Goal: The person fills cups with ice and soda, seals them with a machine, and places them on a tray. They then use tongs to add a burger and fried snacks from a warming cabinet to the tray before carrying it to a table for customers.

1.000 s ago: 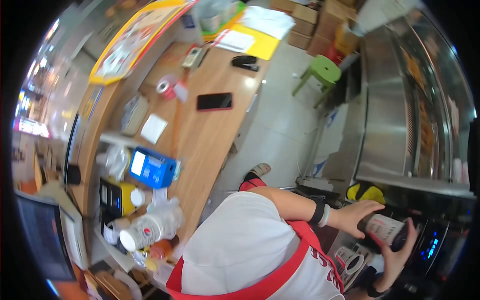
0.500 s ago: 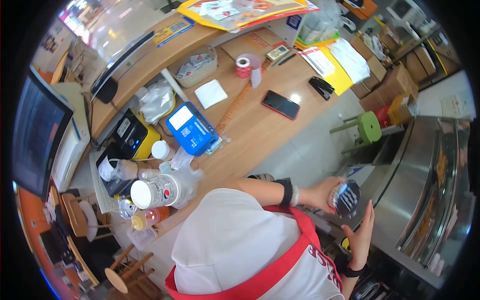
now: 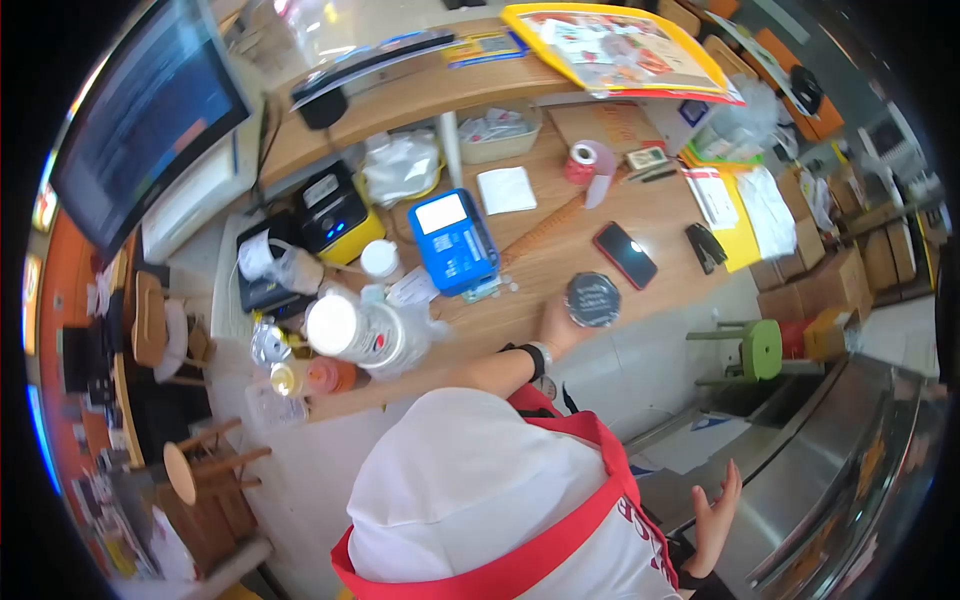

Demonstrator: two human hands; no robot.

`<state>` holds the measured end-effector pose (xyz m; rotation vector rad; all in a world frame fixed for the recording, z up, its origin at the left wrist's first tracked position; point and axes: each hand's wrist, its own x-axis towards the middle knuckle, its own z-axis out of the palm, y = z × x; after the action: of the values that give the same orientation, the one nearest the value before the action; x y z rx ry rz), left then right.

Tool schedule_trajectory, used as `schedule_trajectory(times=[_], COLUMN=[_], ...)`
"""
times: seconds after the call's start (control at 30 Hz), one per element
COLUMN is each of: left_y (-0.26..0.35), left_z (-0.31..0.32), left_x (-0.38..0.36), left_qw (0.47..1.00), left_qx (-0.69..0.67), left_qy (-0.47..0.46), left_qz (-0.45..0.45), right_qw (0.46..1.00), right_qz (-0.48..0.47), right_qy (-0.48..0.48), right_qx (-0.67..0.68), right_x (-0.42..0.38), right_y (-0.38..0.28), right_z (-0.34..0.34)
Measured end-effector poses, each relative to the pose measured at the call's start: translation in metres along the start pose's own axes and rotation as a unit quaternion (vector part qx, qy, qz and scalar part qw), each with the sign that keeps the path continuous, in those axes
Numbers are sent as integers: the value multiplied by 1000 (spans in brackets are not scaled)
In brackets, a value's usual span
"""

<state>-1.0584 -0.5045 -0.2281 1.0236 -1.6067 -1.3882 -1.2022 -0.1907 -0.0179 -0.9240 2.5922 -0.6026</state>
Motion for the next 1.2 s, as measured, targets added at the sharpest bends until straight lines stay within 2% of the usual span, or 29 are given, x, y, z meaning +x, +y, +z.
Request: schedule_trajectory(times=[0.03,0.07,0.1,0.13,0.17,0.2,0.23,0.27,0.33,0.37,0.4,0.43,0.47,0.5,0.57,0.63,0.83,0.9,0.93,1.0,1.1,1.17,1.2], left_y=[3,-72,-142,-94,-31,-23,-54,-45,-16,-22,-30,-19,-2,18,53,77,145,156,161,171,182,188,191], left_z=[-5,13,30,24,5,2,14,23,35,52,71,94,112,128,165,196,239,243,244,247,256,263,267], left_x=[4,21,39,32,22,21,11,0,-20,-25,-30,-29,-33,-40,-57,-80,-191,-226,-241,-269,-302,-316,-321], left_qw=[1000,979,908,975,973,984,942,947,961,953,957,954,951,934,890,819,675,599,590,518,474,455,452], left_qx=[26,-179,-379,-128,122,110,239,185,80,64,20,32,0,-36,-49,-71,-74,-77,-74,-74,-57,-58,-42], left_qy=[10,60,136,171,193,133,196,184,30,-11,-53,-119,-212,-302,-421,-552,-729,-795,-801,-849,-871,-881,-881], left_qz=[-10,-76,-117,-54,36,-48,-133,-190,-264,-296,-286,-273,-227,-186,-167,-137,-93,-62,-63,-74,-117,-117,-133], right_qw=[1000,1000,1000,999,998,997,996,991,987,984,979,971,966,961,941,923,868,849,804,724,686,680,663], right_qz=[-26,0,-11,-20,18,20,25,69,82,102,123,140,162,178,229,271,385,423,473,529,562,576,617], right_qy=[5,22,26,34,60,71,83,117,134,147,161,191,199,211,247,271,297,297,352,442,460,454,423], right_qx=[-10,-3,0,3,9,11,12,17,18,23,28,24,11,7,18,26,97,109,78,12,-31,-2,-1], right_x=[0,-3,-5,-10,-15,-21,-27,-33,-50,-59,-71,-83,-95,-110,-137,-166,-251,-273,-282,-301,-313,-306,-299], right_y=[-4,-6,-7,-7,-8,-10,-11,-9,-2,0,5,9,7,7,2,-1,-13,-15,-15,-6,21,35,40], right_z=[1,0,-2,-4,-7,-10,-14,-18,-19,-20,-18,-13,-13,-10,-1,10,52,64,68,78,85,87,85])
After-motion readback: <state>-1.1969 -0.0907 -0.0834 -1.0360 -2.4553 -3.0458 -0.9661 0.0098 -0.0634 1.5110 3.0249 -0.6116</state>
